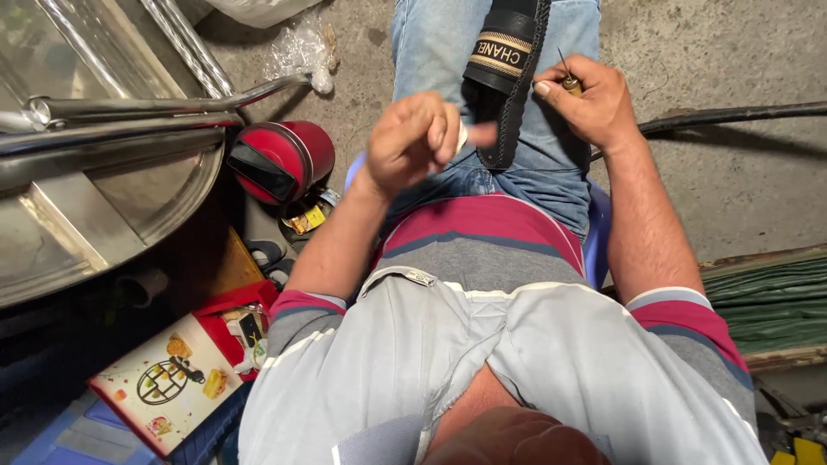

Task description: Hand-stitching the upper strap of a black sandal to the sole using a needle and thread.

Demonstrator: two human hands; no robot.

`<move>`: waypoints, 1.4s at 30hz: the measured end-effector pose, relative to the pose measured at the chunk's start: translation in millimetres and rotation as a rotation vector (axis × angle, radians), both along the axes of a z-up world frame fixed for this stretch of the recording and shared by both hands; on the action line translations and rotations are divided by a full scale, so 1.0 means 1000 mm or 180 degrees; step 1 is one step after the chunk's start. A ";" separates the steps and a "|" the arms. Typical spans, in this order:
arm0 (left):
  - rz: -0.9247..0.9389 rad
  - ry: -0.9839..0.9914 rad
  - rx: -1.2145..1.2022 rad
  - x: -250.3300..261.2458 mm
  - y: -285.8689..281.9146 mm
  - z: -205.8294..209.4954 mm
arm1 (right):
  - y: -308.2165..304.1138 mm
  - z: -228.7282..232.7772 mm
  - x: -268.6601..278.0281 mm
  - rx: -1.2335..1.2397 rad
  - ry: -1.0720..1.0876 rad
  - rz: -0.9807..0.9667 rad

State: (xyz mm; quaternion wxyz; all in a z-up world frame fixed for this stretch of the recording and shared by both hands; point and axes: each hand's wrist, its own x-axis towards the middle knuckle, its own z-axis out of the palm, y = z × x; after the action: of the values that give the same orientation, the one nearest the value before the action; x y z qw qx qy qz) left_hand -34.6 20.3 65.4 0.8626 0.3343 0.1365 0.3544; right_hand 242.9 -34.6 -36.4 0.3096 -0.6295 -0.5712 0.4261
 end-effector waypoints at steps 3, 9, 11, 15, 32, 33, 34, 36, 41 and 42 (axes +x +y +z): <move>0.0229 0.2263 0.0072 0.019 -0.011 -0.060 | -0.001 0.004 0.002 -0.0176 0.0031 -0.0001; -0.0009 0.3841 0.0933 0.039 -0.004 -0.057 | -0.001 0.008 0.005 -0.0224 0.0118 0.0102; -0.0046 0.3909 0.0884 0.039 -0.003 -0.069 | -0.002 0.002 0.006 -0.0117 0.0065 0.0156; 0.0144 0.4176 0.1131 0.040 0.001 -0.106 | 0.002 0.010 -0.002 -0.0078 0.0119 0.0060; -0.0206 0.3179 0.1526 0.031 0.006 -0.112 | 0.016 0.004 0.017 0.0234 -0.0248 -0.0100; -0.0297 0.3234 0.1363 0.035 0.000 -0.095 | 0.020 0.005 0.024 0.0556 -0.0285 -0.0087; -0.0312 0.3224 0.1365 0.041 -0.006 -0.103 | 0.032 0.012 0.021 0.0550 -0.0293 -0.0101; -0.0381 0.3354 0.2737 0.056 -0.015 -0.121 | 0.055 0.027 0.018 0.1156 -0.0281 -0.0432; -0.0768 0.3570 0.3394 0.070 -0.022 -0.053 | 0.053 0.034 0.033 0.0542 0.0158 -0.0938; -0.0665 0.3524 0.3493 0.072 -0.020 -0.043 | 0.051 0.034 0.042 0.0530 0.0292 -0.1200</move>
State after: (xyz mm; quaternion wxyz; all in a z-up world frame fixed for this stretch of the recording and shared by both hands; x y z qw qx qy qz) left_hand 37.1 0.8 22.5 0.4096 0.8515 0.3197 0.0700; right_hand 284.5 16.7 -2.8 0.4605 -0.6774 -0.4618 0.3402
